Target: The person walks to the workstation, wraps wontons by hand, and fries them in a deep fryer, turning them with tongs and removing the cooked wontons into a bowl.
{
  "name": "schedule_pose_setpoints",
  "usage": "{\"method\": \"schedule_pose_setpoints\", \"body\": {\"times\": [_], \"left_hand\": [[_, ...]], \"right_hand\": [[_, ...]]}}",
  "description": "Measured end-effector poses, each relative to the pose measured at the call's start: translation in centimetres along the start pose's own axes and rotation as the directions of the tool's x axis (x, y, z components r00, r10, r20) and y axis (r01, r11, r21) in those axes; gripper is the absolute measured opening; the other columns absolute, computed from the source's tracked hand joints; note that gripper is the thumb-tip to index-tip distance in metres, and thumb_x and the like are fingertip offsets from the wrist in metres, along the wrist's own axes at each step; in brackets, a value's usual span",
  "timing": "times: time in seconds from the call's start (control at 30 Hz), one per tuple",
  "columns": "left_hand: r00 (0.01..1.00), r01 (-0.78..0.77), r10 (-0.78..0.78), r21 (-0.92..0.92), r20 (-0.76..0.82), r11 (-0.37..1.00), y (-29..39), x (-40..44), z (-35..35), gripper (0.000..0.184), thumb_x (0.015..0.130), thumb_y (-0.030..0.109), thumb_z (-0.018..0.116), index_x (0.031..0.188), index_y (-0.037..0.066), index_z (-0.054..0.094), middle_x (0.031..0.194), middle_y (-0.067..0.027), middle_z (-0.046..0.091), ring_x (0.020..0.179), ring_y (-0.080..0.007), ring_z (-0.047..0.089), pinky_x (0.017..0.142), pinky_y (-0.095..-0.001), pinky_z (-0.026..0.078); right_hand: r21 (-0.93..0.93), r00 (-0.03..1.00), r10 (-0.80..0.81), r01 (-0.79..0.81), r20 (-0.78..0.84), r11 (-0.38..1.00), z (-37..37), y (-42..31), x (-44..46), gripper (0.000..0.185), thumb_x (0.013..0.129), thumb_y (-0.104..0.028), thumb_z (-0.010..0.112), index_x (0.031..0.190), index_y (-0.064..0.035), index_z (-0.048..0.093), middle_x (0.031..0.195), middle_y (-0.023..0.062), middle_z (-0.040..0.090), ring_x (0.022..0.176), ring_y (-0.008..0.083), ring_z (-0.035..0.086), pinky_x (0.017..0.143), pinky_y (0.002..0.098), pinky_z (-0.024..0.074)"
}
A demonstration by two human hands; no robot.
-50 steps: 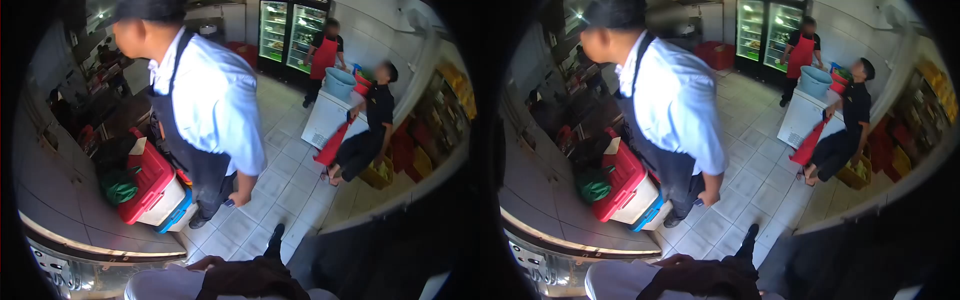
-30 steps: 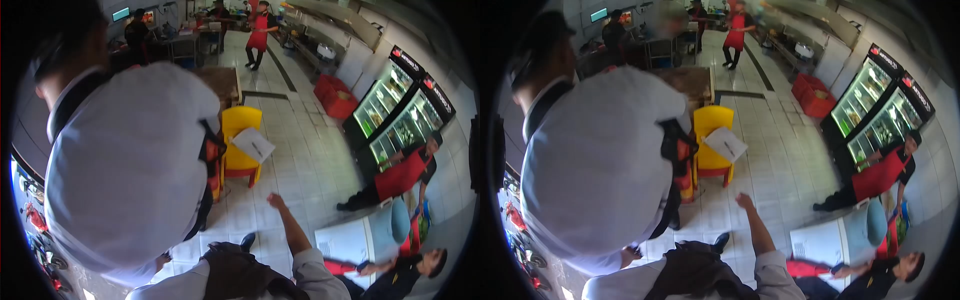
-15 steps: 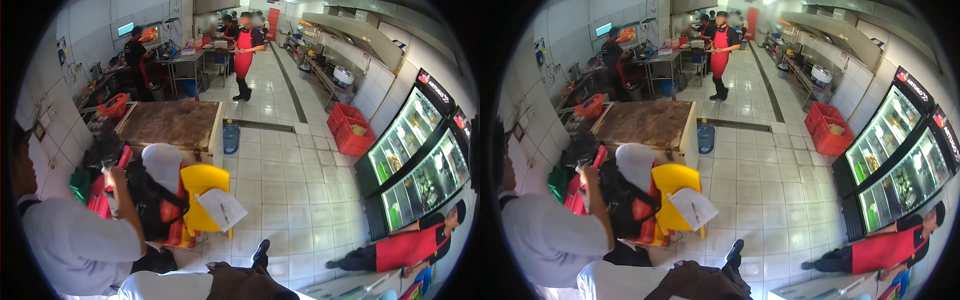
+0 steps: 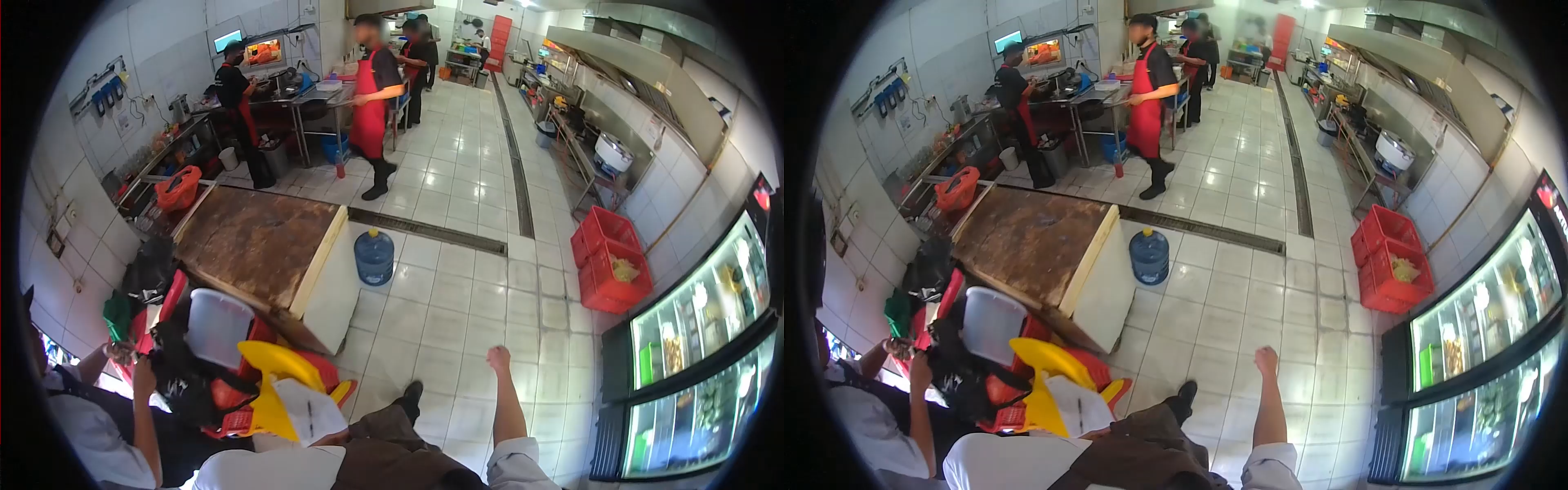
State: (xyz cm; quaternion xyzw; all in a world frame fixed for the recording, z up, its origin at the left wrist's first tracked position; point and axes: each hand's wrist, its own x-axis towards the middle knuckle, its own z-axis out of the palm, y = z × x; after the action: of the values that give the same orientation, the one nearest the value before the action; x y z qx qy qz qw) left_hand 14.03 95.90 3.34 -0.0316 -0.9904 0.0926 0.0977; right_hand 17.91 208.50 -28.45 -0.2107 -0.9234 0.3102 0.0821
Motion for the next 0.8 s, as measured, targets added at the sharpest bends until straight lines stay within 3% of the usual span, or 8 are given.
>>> {"method": "schedule_pose_setpoints", "body": {"times": [0.13, 0.2, 0.23, 0.27, 0.3, 0.33, 0.6, 0.8], "left_hand": [[0.867, 0.132, 0.067, -0.358, 0.493, 0.924, 31.4, 2.0, 20.0, 0.029, 0.075, 0.007, 0.045, 0.100, -0.003, 0.057, 0.103, -0.0208, 0.054, 0.095, -0.0391, 0.054, 0.084, -0.0441, 0.046], [0.627, 0.235, 0.287, -0.527, 0.725, 0.817, 53.4, 6.8, 25.2, 0.031, 0.078, 0.012, 0.045, 0.104, -0.003, 0.056, 0.108, -0.0197, 0.053, 0.098, -0.0376, 0.053, 0.086, -0.0435, 0.045], [0.518, 0.271, 0.389, -0.577, 0.762, 0.771, 62.2, 10.2, 25.4, 0.033, 0.080, 0.014, 0.044, 0.106, -0.002, 0.056, 0.110, -0.0191, 0.053, 0.100, -0.0369, 0.053, 0.087, -0.0432, 0.045], [0.441, 0.283, 0.470, -0.615, 0.764, 0.735, 69.1, 14.6, 24.9, 0.034, 0.081, 0.016, 0.044, 0.108, -0.002, 0.055, 0.112, -0.0185, 0.053, 0.101, -0.0361, 0.053, 0.087, -0.0430, 0.045], [0.414, 0.280, 0.519, -0.647, 0.748, 0.710, 74.5, 18.9, 24.3, 0.036, 0.083, 0.019, 0.044, 0.110, -0.002, 0.055, 0.114, -0.0180, 0.052, 0.103, -0.0354, 0.053, 0.088, -0.0427, 0.045], [0.403, 0.292, 0.554, -0.675, 0.729, 0.677, 79.1, 23.7, 23.4, 0.037, 0.084, 0.021, 0.044, 0.112, -0.002, 0.054, 0.117, -0.0174, 0.052, 0.104, -0.0346, 0.052, 0.089, -0.0424, 0.044], [0.297, 0.927, 0.704, -0.371, 0.645, -0.052, 98.9, 57.8, 10.6, 0.052, 0.096, 0.041, 0.042, 0.128, 0.000, 0.049, 0.134, -0.0129, 0.049, 0.117, -0.0286, 0.051, 0.097, -0.0402, 0.043], [0.400, 0.914, 0.896, -0.022, 0.194, -0.404, 107.6, 73.0, 10.3, 0.063, 0.095, 0.047, 0.045, 0.143, 0.008, 0.032, 0.137, -0.0081, 0.047, 0.116, -0.0218, 0.050, 0.092, -0.0411, 0.046]], "right_hand": [[0.461, 0.989, 0.142, -0.142, 0.034, 0.876, -2.7, -6.6, 13.7, 0.017, 0.079, -0.019, 0.055, 0.074, -0.0046, 0.063, 0.065, 0.0099, 0.063, 0.052, 0.0180, 0.061, 0.047, 0.0337, 0.0485], [-0.069, 0.957, -0.265, 0.274, 0.118, 0.959, 2.4, 1.6, 18.2, 0.014, 0.078, -0.018, 0.059, 0.077, -0.0052, 0.063, 0.070, 0.0102, 0.065, 0.059, 0.0197, 0.064, 0.051, 0.0349, 0.0510], [-0.007, 0.970, 0.105, -0.106, 0.218, 0.994, 6.2, 6.7, 19.0, 0.014, 0.076, -0.021, 0.064, 0.079, -0.0073, 0.066, 0.079, 0.0095, 0.068, 0.066, 0.0215, 0.065, 0.057, 0.0345, 0.0527], [-0.164, 0.845, -0.473, 0.518, 0.250, 0.839, 6.6, 9.9, 18.0, 0.017, 0.078, -0.025, 0.060, 0.076, -0.0100, 0.067, 0.075, 0.0067, 0.068, 0.079, 0.0240, 0.065, 0.069, 0.0406, 0.0513], [-0.149, 0.841, -0.419, 0.489, 0.341, 0.860, 8.5, 13.5, 16.7, 0.019, 0.077, -0.029, 0.062, 0.076, -0.0105, 0.068, 0.076, 0.0045, 0.069, 0.078, 0.0208, 0.065, 0.068, 0.0384, 0.0519], [-0.077, 0.683, 0.218, -0.231, 0.697, 0.970, 6.0, 11.2, 15.7, 0.021, 0.076, -0.030, 0.066, 0.078, -0.0100, 0.068, 0.075, 0.0041, 0.069, 0.077, 0.0176, 0.065, 0.067, 0.0374, 0.0513], [-0.233, 0.529, 0.494, -0.483, 0.690, 0.844, 2.0, 10.2, 35.7, 0.018, 0.079, -0.027, 0.063, 0.075, -0.0094, 0.065, 0.073, 0.0066, 0.066, 0.072, 0.0197, 0.064, 0.060, 0.0364, 0.0502], [-0.134, 0.594, 0.398, -0.437, 0.699, 0.889, 3.5, 14.6, 63.1, 0.017, 0.081, -0.024, 0.060, 0.073, -0.0089, 0.062, 0.071, 0.0085, 0.064, 0.067, 0.0213, 0.064, 0.056, 0.0356, 0.0494]]}}
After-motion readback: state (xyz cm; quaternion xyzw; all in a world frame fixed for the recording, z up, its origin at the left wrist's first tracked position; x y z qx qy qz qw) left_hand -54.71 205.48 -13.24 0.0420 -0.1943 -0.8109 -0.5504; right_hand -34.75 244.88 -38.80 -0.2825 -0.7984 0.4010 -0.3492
